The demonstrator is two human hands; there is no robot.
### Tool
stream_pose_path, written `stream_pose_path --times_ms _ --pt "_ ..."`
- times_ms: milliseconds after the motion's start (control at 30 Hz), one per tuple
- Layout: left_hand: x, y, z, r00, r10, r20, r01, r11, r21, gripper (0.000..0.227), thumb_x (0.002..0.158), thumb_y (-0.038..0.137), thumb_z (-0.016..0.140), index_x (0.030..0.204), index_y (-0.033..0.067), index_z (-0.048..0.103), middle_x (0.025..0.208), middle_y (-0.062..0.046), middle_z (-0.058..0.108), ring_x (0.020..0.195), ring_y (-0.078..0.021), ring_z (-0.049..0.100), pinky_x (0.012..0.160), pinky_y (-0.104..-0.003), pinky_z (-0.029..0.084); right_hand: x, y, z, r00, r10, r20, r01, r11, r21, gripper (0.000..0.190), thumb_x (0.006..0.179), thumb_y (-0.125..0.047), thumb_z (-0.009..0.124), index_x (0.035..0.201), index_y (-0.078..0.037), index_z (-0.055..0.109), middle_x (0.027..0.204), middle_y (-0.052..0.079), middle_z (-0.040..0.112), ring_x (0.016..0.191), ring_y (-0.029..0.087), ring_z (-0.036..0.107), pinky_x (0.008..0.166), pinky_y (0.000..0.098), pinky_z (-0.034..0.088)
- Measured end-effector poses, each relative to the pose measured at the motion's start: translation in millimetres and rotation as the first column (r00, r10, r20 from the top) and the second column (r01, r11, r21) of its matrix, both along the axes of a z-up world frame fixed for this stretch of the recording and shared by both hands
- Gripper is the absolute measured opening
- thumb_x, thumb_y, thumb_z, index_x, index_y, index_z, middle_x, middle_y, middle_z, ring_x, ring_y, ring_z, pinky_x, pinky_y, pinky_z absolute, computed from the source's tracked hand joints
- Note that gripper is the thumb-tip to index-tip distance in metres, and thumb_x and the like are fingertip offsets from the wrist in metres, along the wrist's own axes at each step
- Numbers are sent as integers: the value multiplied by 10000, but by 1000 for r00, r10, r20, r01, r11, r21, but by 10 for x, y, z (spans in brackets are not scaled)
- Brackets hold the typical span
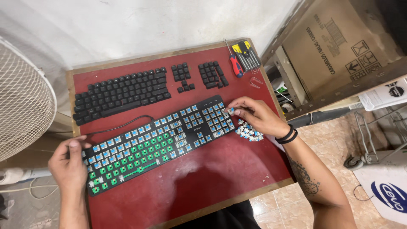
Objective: The person installs blue and white mechanical switches onto a keyboard PCB, picking them one by one from a pile and pressing them into place. The person works across the board, filling empty switch sockets until the entire PCB is populated.
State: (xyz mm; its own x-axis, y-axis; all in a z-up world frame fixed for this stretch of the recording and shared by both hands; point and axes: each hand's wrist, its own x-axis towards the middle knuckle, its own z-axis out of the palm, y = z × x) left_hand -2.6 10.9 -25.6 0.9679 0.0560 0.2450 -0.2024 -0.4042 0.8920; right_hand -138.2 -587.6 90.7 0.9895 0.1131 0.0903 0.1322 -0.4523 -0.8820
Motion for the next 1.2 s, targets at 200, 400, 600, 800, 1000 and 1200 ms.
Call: stream_pose_path --times_ms 200,400,600,800,1000,1200 --pt "-19 -71 156 1000 0 -2 0 1000 19 337 1381 348 654 1342 97 876 1077 -20 846 1095 -136 767 1054 -328 561 276 378 12 970 170 172 -136 972 -193 506 1092 103 401 1245 -57 856 1263 116 880 1205 286 846 1104 420 619" --pt "28 -97 152 997 -35 73 42 994 -98 252 1322 203 688 1309 111 923 963 -136 870 935 -225 748 987 -455 595 494 973 161 966 211 151 -195 974 -115 244 1168 -33 715 1307 -15 914 1269 193 921 1164 361 889 1046 526 683" --pt "25 -115 264 998 -33 49 38 994 -98 220 1277 243 724 1264 195 938 916 -32 893 780 -128 705 826 -341 577 661 1690 157 926 351 142 -322 927 -190 295 1132 2 760 1401 -16 882 1343 219 932 1227 436 892 1027 548 701" --pt "9 -130 281 998 -34 60 41 991 -125 207 1264 257 743 1241 198 940 898 -10 892 755 -110 709 789 -320 581 751 2392 1 837 501 220 -457 861 -224 195 1128 -13 784 1250 -52 932 1410 186 876 1279 407 867 1056 537 714" --pt "5 -94 293 994 -68 81 75 994 -76 232 1274 261 724 1256 178 940 929 -31 902 821 -161 739 842 -363 616 887 2706 -236 803 492 336 -392 861 -323 147 1134 -60 830 1247 -86 919 1206 116 867 1195 377 860 1020 481 712" --pt "-12 -99 332 996 -62 71 70 991 -113 231 1275 288 735 1247 190 942 926 -30 901 833 -174 753 854 -371 611 968 2740 -620 836 397 378 -259 894 -367 191 1023 -121 953 1187 -200 895 1113 -10 891 1136 288 845 1001 440 690"
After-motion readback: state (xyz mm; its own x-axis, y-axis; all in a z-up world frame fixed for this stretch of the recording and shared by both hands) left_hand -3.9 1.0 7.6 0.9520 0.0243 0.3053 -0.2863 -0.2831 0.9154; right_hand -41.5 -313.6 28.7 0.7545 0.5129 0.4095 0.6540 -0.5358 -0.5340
